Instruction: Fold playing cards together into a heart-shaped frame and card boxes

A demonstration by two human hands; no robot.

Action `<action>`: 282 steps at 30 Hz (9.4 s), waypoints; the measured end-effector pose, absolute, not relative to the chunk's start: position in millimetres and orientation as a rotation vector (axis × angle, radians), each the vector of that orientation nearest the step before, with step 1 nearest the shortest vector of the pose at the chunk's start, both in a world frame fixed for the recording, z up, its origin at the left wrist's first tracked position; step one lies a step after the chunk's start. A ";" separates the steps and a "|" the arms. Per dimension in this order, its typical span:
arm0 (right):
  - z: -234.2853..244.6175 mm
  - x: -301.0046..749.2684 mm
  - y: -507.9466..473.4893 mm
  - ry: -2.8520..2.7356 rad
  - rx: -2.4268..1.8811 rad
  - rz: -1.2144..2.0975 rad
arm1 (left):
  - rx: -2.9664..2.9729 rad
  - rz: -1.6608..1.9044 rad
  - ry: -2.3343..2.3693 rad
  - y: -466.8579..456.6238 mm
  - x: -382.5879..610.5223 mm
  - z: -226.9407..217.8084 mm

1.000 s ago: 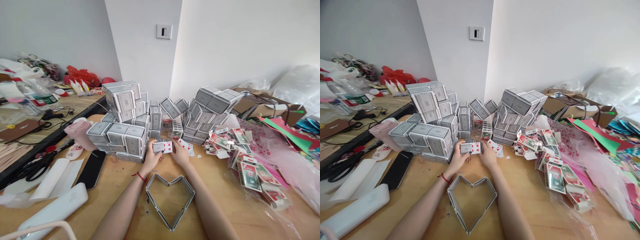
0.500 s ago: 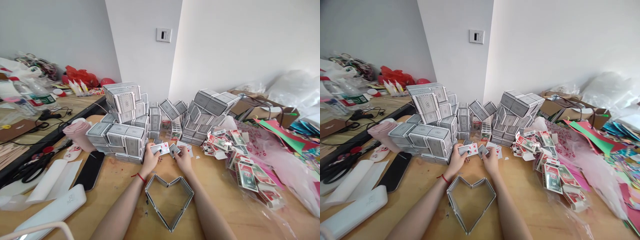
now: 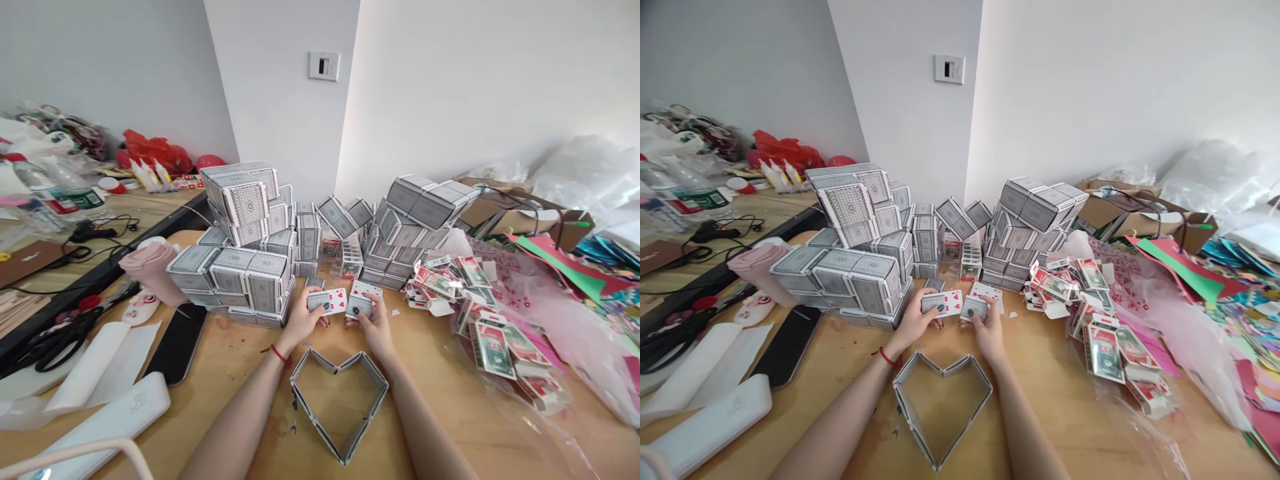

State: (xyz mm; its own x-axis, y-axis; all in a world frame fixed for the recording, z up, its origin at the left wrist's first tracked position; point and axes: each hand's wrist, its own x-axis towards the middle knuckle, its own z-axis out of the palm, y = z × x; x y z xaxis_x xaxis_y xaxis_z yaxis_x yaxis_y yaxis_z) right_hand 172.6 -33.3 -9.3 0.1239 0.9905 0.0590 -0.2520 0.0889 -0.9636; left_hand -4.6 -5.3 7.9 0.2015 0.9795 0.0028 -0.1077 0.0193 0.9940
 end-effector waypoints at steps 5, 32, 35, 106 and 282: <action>-12.1 171.1 -28.0 -0.969 -1.039 1.148 | 1.172 1.124 0.994 -4.8 -5.0 9.1; -8.4 169.0 -29.6 -1.005 -1.022 1.157 | 1.309 1.092 1.001 -2.6 -7.7 6.4; -6.7 168.9 -30.2 -1.031 -1.026 1.163 | 1.398 1.047 0.989 -1.8 -9.4 5.6; -28.9 215.2 -15.6 -1.529 -1.814 0.075 | 1.475 1.264 1.271 1.9 -5.7 0.9; -4.0 186.4 -53.0 -1.135 -1.328 1.202 | 1.401 1.165 1.020 0.4 -8.8 -2.5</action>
